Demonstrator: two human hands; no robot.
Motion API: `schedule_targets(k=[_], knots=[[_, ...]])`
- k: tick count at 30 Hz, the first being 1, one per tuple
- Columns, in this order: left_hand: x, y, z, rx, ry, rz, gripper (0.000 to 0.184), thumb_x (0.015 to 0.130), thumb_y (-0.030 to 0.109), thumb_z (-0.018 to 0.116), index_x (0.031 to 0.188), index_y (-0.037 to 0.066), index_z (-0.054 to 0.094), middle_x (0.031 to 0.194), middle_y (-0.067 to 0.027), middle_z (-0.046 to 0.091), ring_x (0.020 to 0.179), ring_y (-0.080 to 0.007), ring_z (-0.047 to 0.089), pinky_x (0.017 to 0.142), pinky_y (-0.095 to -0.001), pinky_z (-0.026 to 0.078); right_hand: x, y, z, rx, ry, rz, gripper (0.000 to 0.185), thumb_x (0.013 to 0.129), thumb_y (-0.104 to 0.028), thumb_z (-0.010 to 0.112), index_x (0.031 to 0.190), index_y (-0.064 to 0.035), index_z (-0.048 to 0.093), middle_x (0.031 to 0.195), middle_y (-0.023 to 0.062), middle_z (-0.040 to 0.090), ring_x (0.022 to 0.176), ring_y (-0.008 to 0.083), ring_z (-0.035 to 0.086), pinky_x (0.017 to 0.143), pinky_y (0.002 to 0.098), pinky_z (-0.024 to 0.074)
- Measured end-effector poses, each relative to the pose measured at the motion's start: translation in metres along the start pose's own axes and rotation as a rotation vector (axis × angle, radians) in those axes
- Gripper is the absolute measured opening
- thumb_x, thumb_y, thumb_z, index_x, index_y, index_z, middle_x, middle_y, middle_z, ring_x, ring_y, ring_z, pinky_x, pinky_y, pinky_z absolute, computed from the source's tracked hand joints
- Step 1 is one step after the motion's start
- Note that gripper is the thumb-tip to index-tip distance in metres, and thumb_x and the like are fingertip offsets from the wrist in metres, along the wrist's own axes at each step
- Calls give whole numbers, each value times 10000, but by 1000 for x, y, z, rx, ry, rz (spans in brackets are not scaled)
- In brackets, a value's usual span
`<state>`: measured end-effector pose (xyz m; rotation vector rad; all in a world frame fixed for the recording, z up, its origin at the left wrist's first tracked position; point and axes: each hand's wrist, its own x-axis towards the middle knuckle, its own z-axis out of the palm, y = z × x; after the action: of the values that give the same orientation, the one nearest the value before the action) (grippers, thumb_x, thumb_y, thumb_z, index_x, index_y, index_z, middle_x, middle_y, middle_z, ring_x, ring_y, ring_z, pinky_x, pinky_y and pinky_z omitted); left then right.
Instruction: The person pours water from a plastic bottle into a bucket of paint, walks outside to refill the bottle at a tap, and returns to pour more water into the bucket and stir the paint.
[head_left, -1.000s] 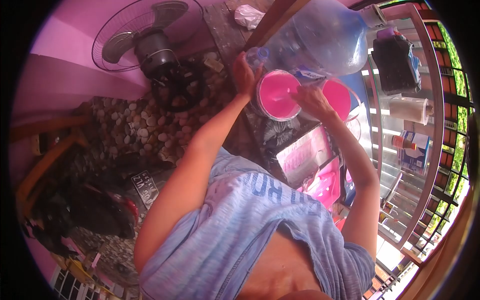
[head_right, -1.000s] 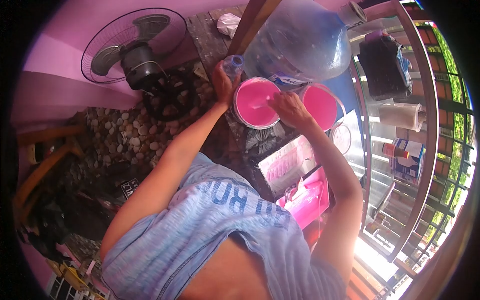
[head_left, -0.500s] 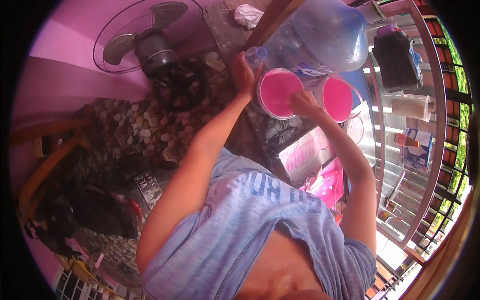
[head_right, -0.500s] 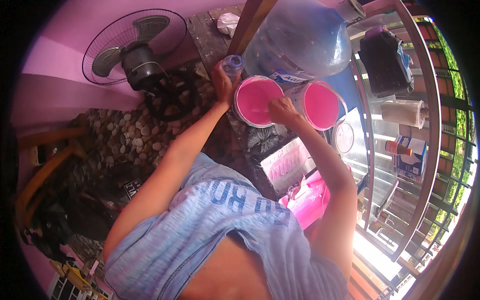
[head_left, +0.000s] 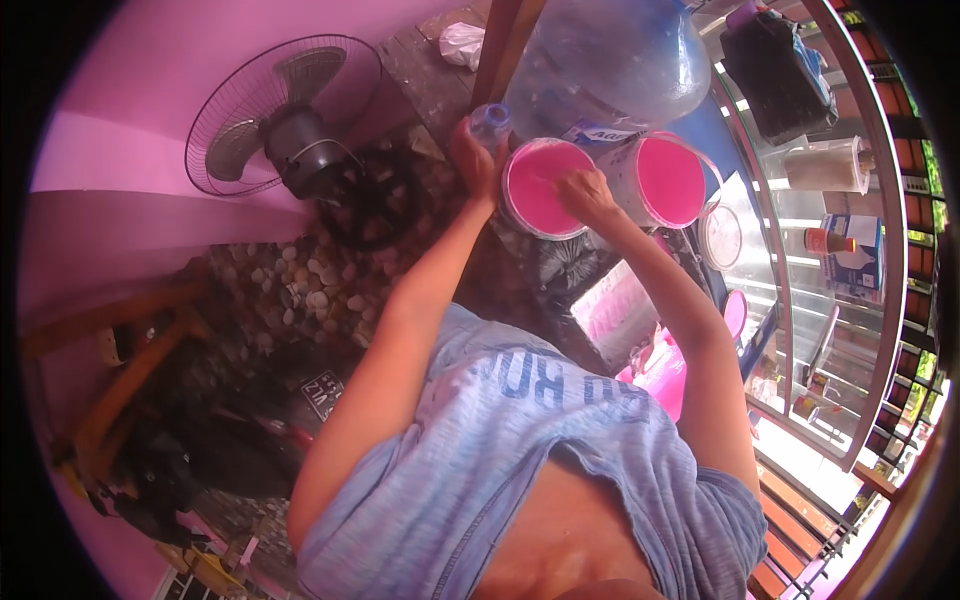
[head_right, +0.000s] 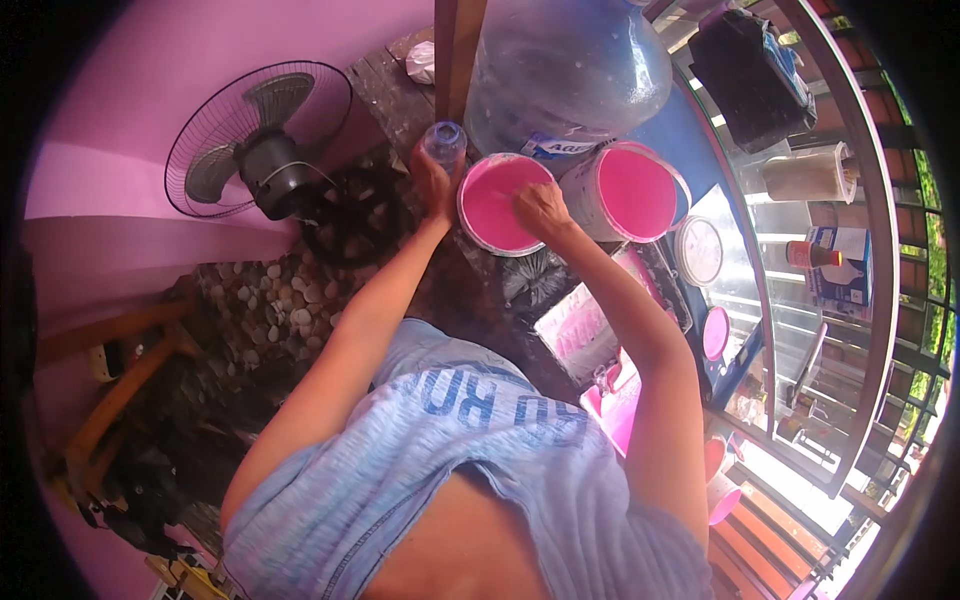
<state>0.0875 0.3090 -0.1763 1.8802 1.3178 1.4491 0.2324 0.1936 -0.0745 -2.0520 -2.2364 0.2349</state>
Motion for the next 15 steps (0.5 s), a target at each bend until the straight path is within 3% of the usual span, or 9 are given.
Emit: schedule_targets(k=[4, 10, 14, 15], knots=[[-1, 1, 1, -3, -16, -21, 698, 805, 335, 708, 1307, -34, 394, 1241, -230, 493, 1180, -383, 462, 1011, -467, 338, -12, -15, -32, 17, -202, 27, 175, 800, -235, 638, 848, -80, 705, 800, 167, 667, 742, 333, 663, 630, 451, 522], [1, -1, 2, 7, -33, -13, 701, 793, 325, 706, 1306, -38, 394, 1248, -232, 490, 1187, -383, 459, 1012, -469, 336, -3, -15, 12, 128, -11, -93, 261, 782, -323, 647, 698, -80, 691, 645, 152, 638, 637, 344, 655, 556, 461, 510], [0, -2, 0, -22, -57, -38, 706, 793, 330, 698, 1308, -43, 390, 1252, -237, 483, 1195, -387, 448, 1016, -470, 330, 12, -18, 18, -73, -68, 64, 193, 795, -270, 636, 749, -94, 700, 671, 137, 652, 639, 338, 656, 540, 462, 500], [0, -2, 0, -33, -62, -42, 708, 794, 332, 696, 1309, -44, 387, 1254, -238, 480, 1195, -388, 446, 1017, -470, 328, 13, -14, 20, -50, 8, 52, 196, 800, -269, 635, 750, -90, 699, 671, 140, 652, 637, 338, 655, 538, 462, 498]])
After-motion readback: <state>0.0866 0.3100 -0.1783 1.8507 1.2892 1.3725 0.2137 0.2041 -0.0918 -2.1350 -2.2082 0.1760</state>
